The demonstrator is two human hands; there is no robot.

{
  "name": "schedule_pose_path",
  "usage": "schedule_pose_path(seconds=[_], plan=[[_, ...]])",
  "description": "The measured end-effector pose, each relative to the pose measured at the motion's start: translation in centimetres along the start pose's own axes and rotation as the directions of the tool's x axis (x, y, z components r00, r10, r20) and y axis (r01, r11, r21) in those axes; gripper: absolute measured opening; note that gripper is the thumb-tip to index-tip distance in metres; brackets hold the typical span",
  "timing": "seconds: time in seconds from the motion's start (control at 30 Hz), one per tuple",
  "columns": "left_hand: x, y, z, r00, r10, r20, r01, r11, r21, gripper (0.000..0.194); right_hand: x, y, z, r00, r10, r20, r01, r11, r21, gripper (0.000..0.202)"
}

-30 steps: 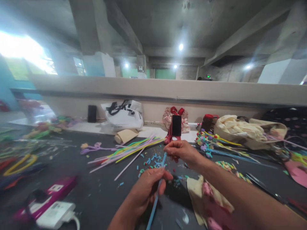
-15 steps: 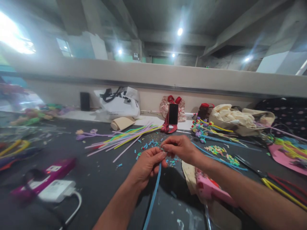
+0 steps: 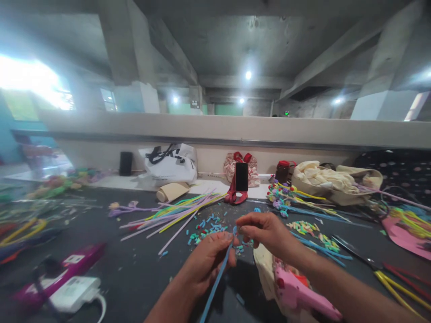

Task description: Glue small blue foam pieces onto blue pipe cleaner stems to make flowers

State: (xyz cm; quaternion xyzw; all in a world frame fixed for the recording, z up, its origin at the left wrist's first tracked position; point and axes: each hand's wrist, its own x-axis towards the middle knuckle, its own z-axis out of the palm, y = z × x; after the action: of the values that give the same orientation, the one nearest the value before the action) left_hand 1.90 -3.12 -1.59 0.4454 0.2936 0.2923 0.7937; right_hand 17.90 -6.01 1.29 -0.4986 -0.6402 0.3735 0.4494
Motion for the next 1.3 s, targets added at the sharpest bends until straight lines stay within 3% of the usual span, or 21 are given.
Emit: schedule_pose_path(seconds=[0.17, 0.37, 0.5, 0.6, 0.7, 0.8, 0.87, 1.03, 1.13, 1.3], plan=[[0.2, -0.4, 0.3, 0.999, -0.012, 0.049, 0.009, 0.998, 0.062, 0.021, 0.3, 0.8, -0.1, 1.000, 0.005, 0.015, -0.005, 1.000, -0.020, 0.011], [0.7, -1.7, 0.3, 0.997, 0.076, 0.033, -0.079, 0.992, 0.103, 0.025, -0.1, 0.9, 0.2, 0.999, 0.009, 0.052, -0.003, 0.994, -0.113, 0.009], [1.3, -1.8, 0.0, 0.999, 0.034, 0.033, -0.037, 0.993, 0.112, 0.025, 0.0, 1.4, 0.1, 0.997, 0.020, 0.076, -0.006, 0.985, -0.174, 0.010], [1.0, -0.4, -0.6, 0.997, 0.045, -0.064, -0.040, 0.995, 0.088, 0.023, 0.7, 1.9, -0.3, 0.998, 0.031, 0.060, -0.017, 0.974, -0.225, 0.017], [0.3, 1.4, -1.5, 0.952, 0.180, -0.248, -0.190, 0.982, -0.017, 0.017, 1.5, 2.4, -0.8, 1.000, 0.018, 0.022, -0.010, 0.940, -0.341, 0.024], [-0.2, 2.6, -2.3, 0.898, 0.245, -0.366, -0.301, 0.948, -0.104, 0.013, 2.7, 2.5, -1.3, 0.999, -0.039, 0.026, 0.047, 0.860, -0.507, 0.024], [-0.2, 2.7, -2.6, 0.885, 0.244, -0.396, -0.324, 0.935, -0.148, 0.013, 3.9, 2.6, -1.5, 0.995, -0.076, 0.064, 0.099, 0.787, -0.609, 0.023], [0.2, 2.2, -2.6, 0.891, 0.240, -0.386, -0.325, 0.930, -0.172, 0.016, 8.4, 3.9, -0.7, 0.986, -0.037, 0.163, 0.153, 0.598, -0.787, 0.013], [0.5, 1.9, -2.7, 0.904, 0.228, -0.363, -0.308, 0.934, -0.180, 0.015, 10.7, 4.9, 0.5, 0.980, 0.018, 0.196, 0.162, 0.492, -0.855, 0.021], [0.6, 1.8, -3.0, 0.924, 0.198, -0.328, -0.269, 0.945, -0.187, 0.017, 12.1, 6.1, 2.0, 0.975, 0.085, 0.205, 0.160, 0.371, -0.915, 0.024]])
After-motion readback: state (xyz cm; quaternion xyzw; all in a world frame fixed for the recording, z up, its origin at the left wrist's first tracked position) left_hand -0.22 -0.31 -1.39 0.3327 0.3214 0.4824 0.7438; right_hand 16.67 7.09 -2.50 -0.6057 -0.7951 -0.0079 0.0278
